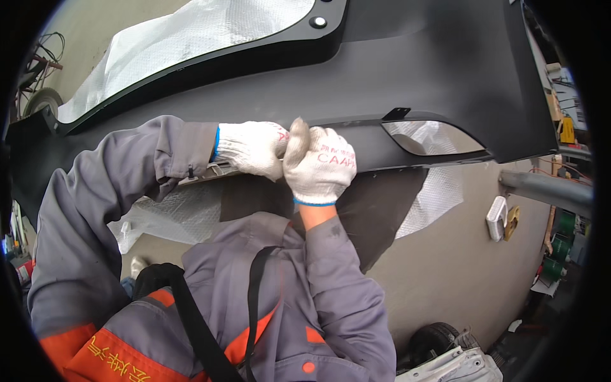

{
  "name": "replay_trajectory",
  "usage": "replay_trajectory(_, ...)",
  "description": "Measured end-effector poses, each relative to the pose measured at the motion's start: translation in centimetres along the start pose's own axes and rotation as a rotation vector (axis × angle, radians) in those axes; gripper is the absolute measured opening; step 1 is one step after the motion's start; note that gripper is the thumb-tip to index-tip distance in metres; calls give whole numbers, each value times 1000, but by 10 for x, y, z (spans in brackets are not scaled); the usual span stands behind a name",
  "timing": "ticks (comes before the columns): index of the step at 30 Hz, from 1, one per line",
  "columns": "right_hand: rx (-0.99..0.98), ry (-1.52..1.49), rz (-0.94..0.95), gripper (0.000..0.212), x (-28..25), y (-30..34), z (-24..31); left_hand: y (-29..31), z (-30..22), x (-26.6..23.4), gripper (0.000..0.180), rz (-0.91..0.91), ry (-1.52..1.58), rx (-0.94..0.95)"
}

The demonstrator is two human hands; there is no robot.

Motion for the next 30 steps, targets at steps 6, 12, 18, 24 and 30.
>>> replay_trajectory(6,-10,-263,228,21,-43,-3,-22,0,3,-4,49,26,19,77)
replay_trajectory(12,-258,-152,464,51,-61,1,-29,-5,8,-2,49,30,-18,88)
replay_trajectory(18,-225,-107,503,37,-50,0,-34,-6,9,-2,45,-8,10,99)
replay_trajectory(24,-228,-102,489,31,-42,-3,-40,-4,3,-6,47,32,-23,76)
replay_trajectory(30,-271,-88,420,34,-44,-1,-36,-6,9,-6,48,-5,-56,190)
Point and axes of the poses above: each hand's wrist, its own y-axis away from the middle knuckle, its own x-axis out of the palm, z = x × y, the point moved 2 cm from there along -y, towards the middle knuckle, and after that the axes turned 2 degrees about -y, right-handed, at the moved point
